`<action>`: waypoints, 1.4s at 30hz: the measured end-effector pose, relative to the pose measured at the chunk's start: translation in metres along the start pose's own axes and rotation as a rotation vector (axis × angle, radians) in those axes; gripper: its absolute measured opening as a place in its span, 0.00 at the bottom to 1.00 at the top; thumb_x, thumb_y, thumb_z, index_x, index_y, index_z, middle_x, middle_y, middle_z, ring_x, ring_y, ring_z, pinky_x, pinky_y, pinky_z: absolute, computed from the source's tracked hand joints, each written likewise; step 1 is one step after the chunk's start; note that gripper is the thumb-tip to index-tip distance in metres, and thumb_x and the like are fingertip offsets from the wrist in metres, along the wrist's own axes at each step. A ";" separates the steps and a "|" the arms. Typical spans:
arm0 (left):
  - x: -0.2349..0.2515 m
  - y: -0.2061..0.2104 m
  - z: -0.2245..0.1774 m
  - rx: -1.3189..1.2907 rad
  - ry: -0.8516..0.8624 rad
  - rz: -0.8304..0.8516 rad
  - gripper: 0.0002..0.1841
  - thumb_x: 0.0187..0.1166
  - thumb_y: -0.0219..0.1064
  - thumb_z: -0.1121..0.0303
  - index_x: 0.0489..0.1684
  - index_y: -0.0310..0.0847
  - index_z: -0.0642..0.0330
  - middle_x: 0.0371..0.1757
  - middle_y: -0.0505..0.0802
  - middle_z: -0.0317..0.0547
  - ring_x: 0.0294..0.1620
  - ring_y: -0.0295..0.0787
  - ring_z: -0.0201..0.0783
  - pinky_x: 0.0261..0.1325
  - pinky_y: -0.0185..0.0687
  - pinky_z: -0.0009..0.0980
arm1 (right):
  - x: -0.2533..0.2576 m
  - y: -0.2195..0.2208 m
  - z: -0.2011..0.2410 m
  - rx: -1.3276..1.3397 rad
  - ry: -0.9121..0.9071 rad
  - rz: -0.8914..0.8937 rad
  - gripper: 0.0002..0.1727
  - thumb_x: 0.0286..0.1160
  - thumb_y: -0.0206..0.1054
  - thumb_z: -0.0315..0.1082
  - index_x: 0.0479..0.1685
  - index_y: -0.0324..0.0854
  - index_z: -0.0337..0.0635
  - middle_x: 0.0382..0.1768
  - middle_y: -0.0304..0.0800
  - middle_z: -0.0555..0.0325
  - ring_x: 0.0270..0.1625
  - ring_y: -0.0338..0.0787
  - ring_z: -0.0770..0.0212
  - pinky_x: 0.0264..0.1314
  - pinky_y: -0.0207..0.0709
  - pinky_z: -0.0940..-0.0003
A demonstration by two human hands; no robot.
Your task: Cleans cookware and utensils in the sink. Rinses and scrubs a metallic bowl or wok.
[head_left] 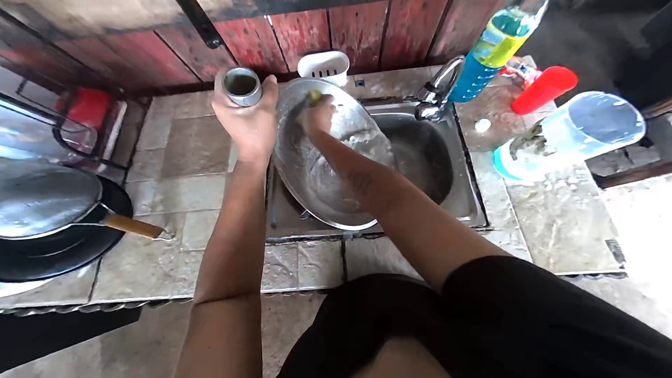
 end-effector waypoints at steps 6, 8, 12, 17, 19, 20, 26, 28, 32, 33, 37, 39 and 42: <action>0.013 0.034 -0.045 0.175 0.128 0.153 0.19 0.64 0.75 0.69 0.49 0.81 0.74 0.41 0.91 0.40 0.41 0.87 0.20 0.49 0.83 0.20 | -0.015 -0.017 0.038 0.150 -0.293 0.043 0.28 0.83 0.62 0.32 0.79 0.66 0.30 0.70 0.78 0.26 0.67 0.85 0.34 0.64 0.84 0.45; 0.011 0.050 -0.063 0.183 0.206 0.195 0.18 0.64 0.76 0.69 0.47 0.83 0.74 0.42 0.93 0.42 0.45 0.88 0.19 0.54 0.82 0.18 | 0.029 -0.041 -0.001 0.152 0.018 -0.107 0.41 0.73 0.75 0.38 0.84 0.59 0.34 0.72 0.75 0.26 0.71 0.83 0.34 0.67 0.84 0.45; 0.004 0.078 -0.083 0.143 0.341 0.235 0.16 0.61 0.76 0.70 0.43 0.86 0.72 0.39 0.94 0.43 0.44 0.89 0.18 0.51 0.82 0.17 | 0.054 -0.068 -0.070 0.091 0.461 -0.308 0.49 0.76 0.71 0.45 0.92 0.45 0.37 0.82 0.66 0.33 0.82 0.74 0.42 0.77 0.77 0.55; -0.015 0.114 -0.098 0.184 0.421 0.432 0.15 0.65 0.75 0.65 0.42 0.89 0.68 0.39 0.95 0.46 0.42 0.90 0.21 0.50 0.82 0.18 | -0.025 -0.085 0.026 0.519 0.131 -0.080 0.22 0.87 0.62 0.39 0.71 0.73 0.32 0.61 0.85 0.37 0.61 0.87 0.50 0.61 0.83 0.57; -0.026 0.125 -0.094 0.157 0.487 0.527 0.14 0.67 0.74 0.65 0.40 0.88 0.69 0.37 0.95 0.51 0.40 0.92 0.28 0.47 0.83 0.24 | -0.071 -0.084 0.028 0.781 -0.133 0.081 0.13 0.84 0.58 0.27 0.60 0.76 0.27 0.48 0.85 0.43 0.50 0.85 0.63 0.52 0.82 0.72; -0.032 0.130 -0.091 0.157 0.509 0.562 0.14 0.68 0.73 0.65 0.40 0.87 0.69 0.37 0.95 0.53 0.40 0.92 0.31 0.46 0.84 0.26 | -0.099 -0.082 0.018 0.830 -0.180 0.322 0.17 0.87 0.52 0.23 0.69 0.70 0.25 0.56 0.81 0.43 0.57 0.81 0.65 0.61 0.78 0.72; -0.043 0.149 -0.087 0.221 0.552 0.566 0.11 0.68 0.71 0.65 0.37 0.87 0.66 0.34 0.94 0.51 0.36 0.92 0.34 0.41 0.82 0.30 | -0.127 -0.032 -0.125 -0.110 -0.375 0.856 0.25 0.83 0.62 0.29 0.78 0.69 0.31 0.61 0.86 0.32 0.62 0.88 0.41 0.66 0.80 0.42; -0.040 0.150 -0.083 0.231 0.509 0.575 0.12 0.68 0.71 0.63 0.39 0.88 0.64 0.35 0.95 0.50 0.38 0.92 0.32 0.43 0.82 0.28 | -0.093 -0.031 -0.175 -0.470 -0.432 0.854 0.30 0.78 0.69 0.32 0.81 0.72 0.40 0.68 0.84 0.33 0.69 0.86 0.35 0.69 0.77 0.33; -0.029 0.138 -0.073 0.220 0.447 0.539 0.13 0.67 0.72 0.63 0.38 0.89 0.65 0.36 0.95 0.45 0.40 0.90 0.24 0.47 0.82 0.21 | -0.016 -0.072 -0.196 -0.876 -0.380 0.685 0.31 0.77 0.72 0.36 0.82 0.73 0.49 0.79 0.72 0.31 0.75 0.78 0.26 0.72 0.72 0.26; -0.027 0.134 -0.071 0.202 0.454 0.517 0.12 0.67 0.72 0.64 0.37 0.88 0.66 0.35 0.94 0.45 0.39 0.90 0.22 0.46 0.81 0.20 | -0.008 -0.079 -0.195 -0.881 -0.378 0.627 0.31 0.78 0.71 0.36 0.84 0.72 0.49 0.81 0.69 0.30 0.76 0.76 0.26 0.74 0.71 0.27; -0.022 0.124 -0.068 0.115 0.560 0.438 0.10 0.67 0.72 0.69 0.36 0.86 0.70 0.34 0.94 0.48 0.39 0.90 0.23 0.45 0.82 0.18 | -0.003 -0.080 -0.191 -0.800 -0.205 0.600 0.38 0.79 0.71 0.39 0.89 0.63 0.43 0.84 0.64 0.30 0.75 0.79 0.29 0.72 0.76 0.32; -0.014 0.120 -0.077 0.164 0.563 0.375 0.12 0.67 0.74 0.68 0.38 0.87 0.72 0.35 0.95 0.50 0.40 0.92 0.25 0.47 0.84 0.20 | 0.011 -0.091 -0.181 -0.608 -0.065 0.495 0.36 0.82 0.67 0.39 0.89 0.61 0.40 0.83 0.65 0.28 0.77 0.78 0.30 0.75 0.75 0.34; 0.009 0.108 -0.104 0.350 0.406 0.259 0.13 0.64 0.77 0.66 0.36 0.85 0.68 0.33 0.91 0.44 0.37 0.88 0.24 0.46 0.81 0.21 | 0.028 -0.123 -0.153 -0.306 0.054 0.220 0.32 0.84 0.64 0.45 0.85 0.64 0.44 0.82 0.67 0.29 0.73 0.82 0.32 0.68 0.80 0.35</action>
Point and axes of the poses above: each hand's wrist, its own x-axis towards the middle knuckle, its own y-axis out of the palm, z = x × y, the point moved 6 cm from there along x, towards the middle knuckle
